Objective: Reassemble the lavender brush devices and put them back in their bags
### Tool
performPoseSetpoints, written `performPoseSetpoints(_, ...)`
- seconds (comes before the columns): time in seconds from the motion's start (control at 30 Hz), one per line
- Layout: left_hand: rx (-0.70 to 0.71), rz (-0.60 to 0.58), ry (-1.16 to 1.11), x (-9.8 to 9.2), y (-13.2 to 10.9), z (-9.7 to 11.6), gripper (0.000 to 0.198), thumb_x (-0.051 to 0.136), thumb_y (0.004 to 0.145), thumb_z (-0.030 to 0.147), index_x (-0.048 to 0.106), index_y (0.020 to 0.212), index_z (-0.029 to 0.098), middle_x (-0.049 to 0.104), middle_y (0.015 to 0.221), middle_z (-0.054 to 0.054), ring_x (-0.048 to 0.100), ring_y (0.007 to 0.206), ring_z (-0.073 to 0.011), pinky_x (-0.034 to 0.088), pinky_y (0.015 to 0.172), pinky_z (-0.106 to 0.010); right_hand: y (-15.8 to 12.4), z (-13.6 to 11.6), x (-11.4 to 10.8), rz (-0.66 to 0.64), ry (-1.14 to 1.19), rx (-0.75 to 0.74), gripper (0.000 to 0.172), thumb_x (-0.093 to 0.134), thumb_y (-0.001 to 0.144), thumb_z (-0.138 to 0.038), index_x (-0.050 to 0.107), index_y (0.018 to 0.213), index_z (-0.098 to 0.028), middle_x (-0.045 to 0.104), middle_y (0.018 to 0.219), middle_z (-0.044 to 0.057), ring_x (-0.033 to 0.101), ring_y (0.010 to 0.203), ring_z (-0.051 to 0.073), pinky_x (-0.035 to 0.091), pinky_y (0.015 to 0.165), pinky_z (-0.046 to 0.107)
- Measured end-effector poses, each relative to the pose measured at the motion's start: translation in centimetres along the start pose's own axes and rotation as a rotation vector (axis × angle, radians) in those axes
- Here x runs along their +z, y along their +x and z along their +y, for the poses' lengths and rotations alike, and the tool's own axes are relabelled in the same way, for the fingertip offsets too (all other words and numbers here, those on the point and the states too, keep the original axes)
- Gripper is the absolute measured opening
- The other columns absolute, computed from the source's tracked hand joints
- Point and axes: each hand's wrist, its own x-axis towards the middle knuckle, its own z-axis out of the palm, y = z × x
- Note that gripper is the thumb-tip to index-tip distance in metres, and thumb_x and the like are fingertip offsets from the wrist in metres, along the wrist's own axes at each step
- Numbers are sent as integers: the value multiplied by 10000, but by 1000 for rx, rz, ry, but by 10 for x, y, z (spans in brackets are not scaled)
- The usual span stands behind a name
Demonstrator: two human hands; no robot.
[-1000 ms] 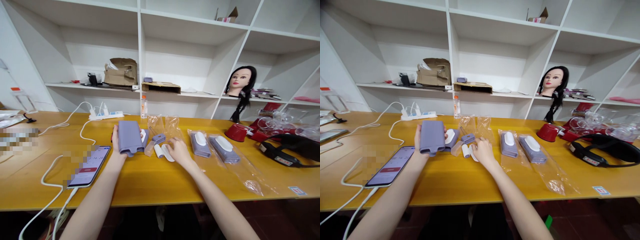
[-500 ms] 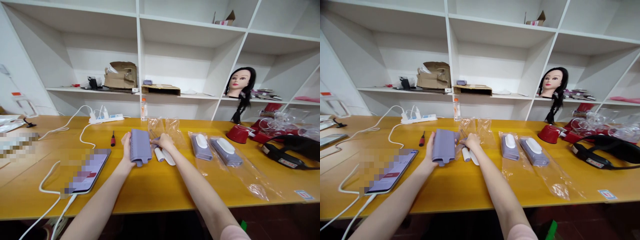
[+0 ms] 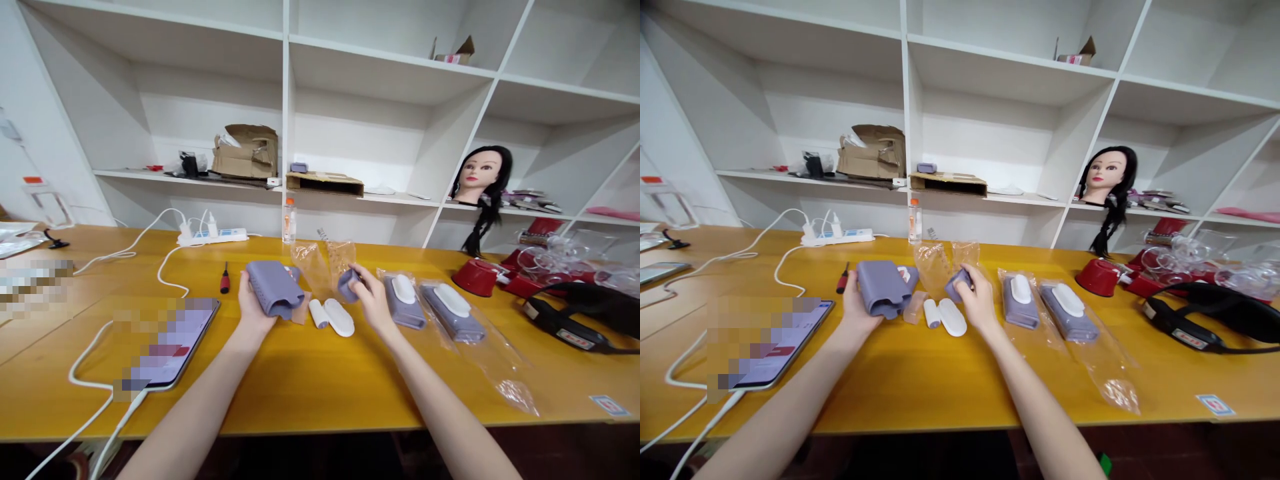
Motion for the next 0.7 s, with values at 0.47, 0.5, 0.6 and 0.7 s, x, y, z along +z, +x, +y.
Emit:
performPoseSetpoints(0.47, 278, 55, -61, 2, -3, 13, 649, 133, 839, 605, 585, 1093, 216, 680, 914, -88, 635, 864, -247, 492, 785, -406, -39, -4, -5, -205, -27, -548, 518, 419, 780, -453, 494, 1190, -147, 557, 1067, 137, 553, 965, 256, 457, 833, 394)
performPoseSetpoints(0.5, 283, 49, -48, 3, -4, 11, 662, 122, 837, 610, 590, 1085, 212, 681, 909, -90, 635, 869, -248, 494, 783, -403, -40, -5, -4, -193, -44, -540, 509, 432, 769, -425, 492, 1189, -143, 558, 1061, 137, 554, 959, 256, 458, 837, 398)
performPoseSetpoints(0.6, 320, 47, 5, 9, -11, 2, 668, 130, 840, 611, 608, 1060, 200, 686, 888, -88, 639, 869, -243, 500, 775, -378, -44, -9, 5, -174, -101, -490, 547, 480, 732, -379, 450, 1228, -149, 564, 1061, 134, 554, 964, 266, 457, 854, 418)
performPoseSetpoints(0.7, 314, 41, 32, 16, -20, -11, 678, 152, 834, 625, 627, 1033, 184, 689, 862, -86, 644, 851, -238, 500, 778, -356, -50, -16, 18, -172, -129, -431, 732, 551, 701, -354, 277, 1354, -166, 534, 1171, 147, 522, 1067, 284, 431, 907, 451)
